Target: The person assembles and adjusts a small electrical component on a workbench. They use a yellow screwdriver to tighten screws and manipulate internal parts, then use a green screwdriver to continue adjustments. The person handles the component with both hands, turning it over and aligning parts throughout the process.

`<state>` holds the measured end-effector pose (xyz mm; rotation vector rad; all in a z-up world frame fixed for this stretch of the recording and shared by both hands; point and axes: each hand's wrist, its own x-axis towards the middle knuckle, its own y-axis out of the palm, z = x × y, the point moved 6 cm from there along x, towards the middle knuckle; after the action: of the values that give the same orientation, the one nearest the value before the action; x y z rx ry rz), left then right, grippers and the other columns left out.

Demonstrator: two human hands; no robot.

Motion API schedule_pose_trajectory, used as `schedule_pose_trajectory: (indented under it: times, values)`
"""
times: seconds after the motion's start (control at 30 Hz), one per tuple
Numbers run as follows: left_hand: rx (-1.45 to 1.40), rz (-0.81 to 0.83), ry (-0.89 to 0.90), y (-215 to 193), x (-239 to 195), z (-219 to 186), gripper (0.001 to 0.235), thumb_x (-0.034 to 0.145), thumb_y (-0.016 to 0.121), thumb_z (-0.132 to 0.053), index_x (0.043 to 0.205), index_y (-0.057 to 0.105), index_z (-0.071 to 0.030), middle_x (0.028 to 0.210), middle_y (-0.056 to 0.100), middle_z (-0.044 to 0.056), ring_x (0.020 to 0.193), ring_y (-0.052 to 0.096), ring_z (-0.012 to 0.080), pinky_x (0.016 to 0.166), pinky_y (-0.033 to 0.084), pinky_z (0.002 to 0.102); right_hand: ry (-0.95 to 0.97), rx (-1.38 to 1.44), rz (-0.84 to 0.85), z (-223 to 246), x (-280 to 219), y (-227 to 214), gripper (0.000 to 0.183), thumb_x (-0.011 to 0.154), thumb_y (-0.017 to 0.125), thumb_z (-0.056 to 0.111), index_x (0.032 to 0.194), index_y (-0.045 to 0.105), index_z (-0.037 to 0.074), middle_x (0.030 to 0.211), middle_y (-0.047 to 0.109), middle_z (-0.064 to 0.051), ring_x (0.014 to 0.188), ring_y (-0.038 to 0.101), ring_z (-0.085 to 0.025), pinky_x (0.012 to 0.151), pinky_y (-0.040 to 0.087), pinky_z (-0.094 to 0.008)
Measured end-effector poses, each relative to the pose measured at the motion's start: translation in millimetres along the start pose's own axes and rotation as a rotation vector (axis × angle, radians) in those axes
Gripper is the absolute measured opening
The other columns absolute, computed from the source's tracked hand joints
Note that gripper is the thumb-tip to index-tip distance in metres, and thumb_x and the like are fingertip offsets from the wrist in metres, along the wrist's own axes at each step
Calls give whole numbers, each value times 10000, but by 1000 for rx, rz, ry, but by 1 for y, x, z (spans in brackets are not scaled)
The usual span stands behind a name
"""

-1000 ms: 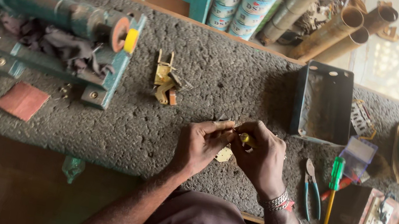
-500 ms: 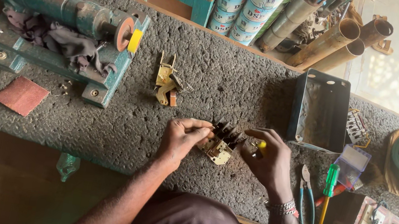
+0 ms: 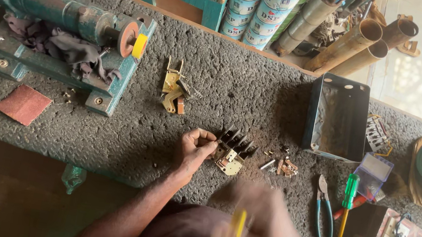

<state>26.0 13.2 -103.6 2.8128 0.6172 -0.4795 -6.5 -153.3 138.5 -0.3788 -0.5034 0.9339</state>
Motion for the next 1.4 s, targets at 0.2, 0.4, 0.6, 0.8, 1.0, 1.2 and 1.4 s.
schedule_pose_trajectory:
  times: [0.2,0.4,0.6,0.8,1.0,1.2,1.4]
  values:
    - [33,73,-10,1,0,7,119,872,717,-69,984,708,-29,813,724,33,737,700,120,659,609,311,-277,279,424,90,46,21,143,1064,635,120,1148,643,5,1105,683,-119,1047,718,-274,974,601,-345]
    - [88,148,384,-9,12,25,193,874,759,-129,1028,735,-14,888,758,56,845,692,152,784,576,345,-311,33,-15,85,86,-7,307,975,692,312,921,590,28,890,629,-78,808,648,-248,766,526,-393]
    - [185,13,553,16,18,65,423,953,736,-192,1038,487,139,964,507,250,879,464,289,720,442,469,457,573,-215,-56,163,38,320,1000,652,347,822,675,82,654,613,42,514,492,-45,456,373,-218]
    - [259,66,433,14,20,72,322,933,728,-170,990,544,88,915,575,207,822,537,257,694,482,420,748,368,21,-156,175,124,340,977,662,383,853,703,69,685,722,-7,497,474,-77,440,374,-227]
    - [290,57,435,6,9,47,222,912,721,-149,943,601,36,866,642,164,764,610,225,668,522,372,735,504,11,-179,185,147,292,990,609,265,1097,736,25,944,787,-56,491,504,-58,436,416,-214]
    - [320,44,482,10,-3,11,124,892,713,-127,895,658,-16,817,710,120,707,682,193,642,563,323,691,471,-30,-141,168,100,266,986,580,224,1192,712,118,1067,810,-12,486,495,-49,457,448,-189]
    - [299,74,441,8,-18,-12,60,887,696,-108,894,719,-53,810,765,90,686,738,164,631,602,282,551,-107,13,-127,114,-15,389,943,699,98,1324,772,128,1193,795,-86,758,654,-335,690,547,-444]
